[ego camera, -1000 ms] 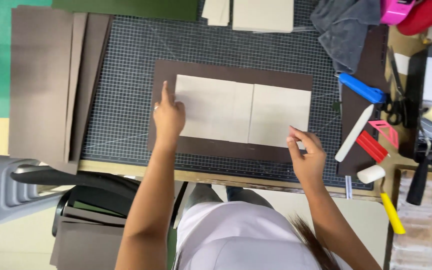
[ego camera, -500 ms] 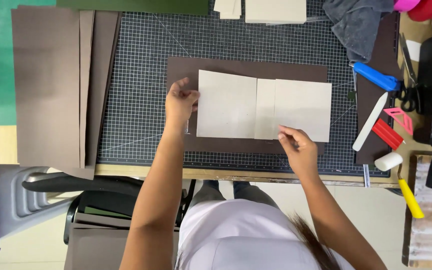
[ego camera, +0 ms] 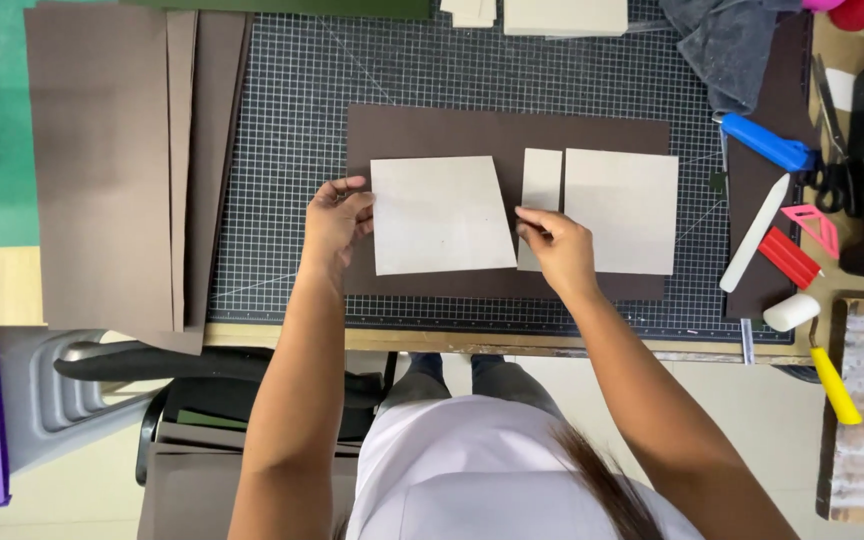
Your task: The person places three white paper sheets onto a brown cover sheet on a cutting mat. They use a foam roller to apply adhesive to the white sheets, then press them down and smooth the edges with a bone folder. The person aligns the sheets and presses them firmly to adhere them to the brown cover.
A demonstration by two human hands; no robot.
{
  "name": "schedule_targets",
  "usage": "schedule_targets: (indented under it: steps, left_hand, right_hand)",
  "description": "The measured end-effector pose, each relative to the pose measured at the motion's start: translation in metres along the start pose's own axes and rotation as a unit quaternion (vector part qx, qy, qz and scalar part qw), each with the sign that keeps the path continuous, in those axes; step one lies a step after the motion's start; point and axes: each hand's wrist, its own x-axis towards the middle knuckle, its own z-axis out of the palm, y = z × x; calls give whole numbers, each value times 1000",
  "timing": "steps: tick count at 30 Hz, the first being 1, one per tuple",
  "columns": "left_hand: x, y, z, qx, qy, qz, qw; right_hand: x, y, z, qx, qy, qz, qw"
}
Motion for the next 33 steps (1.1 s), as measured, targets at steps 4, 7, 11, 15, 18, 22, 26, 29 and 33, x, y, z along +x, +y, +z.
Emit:
schedule_targets:
  steps: [4, 7, 11, 15, 18, 22, 26, 29, 33]
  left_hand:
    - [-1, 1, -2, -5, 8, -7, 1000]
    - [-2, -7, -6, -24, 8, -13, 1000]
    - [-15, 6, -2, -66, -4, 19, 998]
    - [-39, 22, 0, -106, -15, 51, 993]
    - [-43, 21, -4, -136, -31, 63, 988]
    - [-53, 22, -8, -154, -53, 87, 983]
    - [-62, 29, -9, -195, -73, 101, 973]
    - [-65, 32, -11, -208, -77, 112, 969]
    - [-62, 28, -9, -220, -50, 134, 965]
  right_hand:
    - [8, 2, 20, 33, 9, -1, 999]
    - [5, -11, 23, 59, 28, -18, 998]
    - [14, -29, 18, 41, 100, -118, 987]
    - [21, -49, 5, 27, 143, -243, 959]
    - [29, -59, 0, 18, 161, -311, 936]
    - [31, -76, -11, 15, 159, -372, 914]
    - [33, -84, -14, 51, 133, -392, 909]
    - [34, -91, -13, 73, 122, -392, 909]
    - [35, -93, -11, 90, 111, -389, 910]
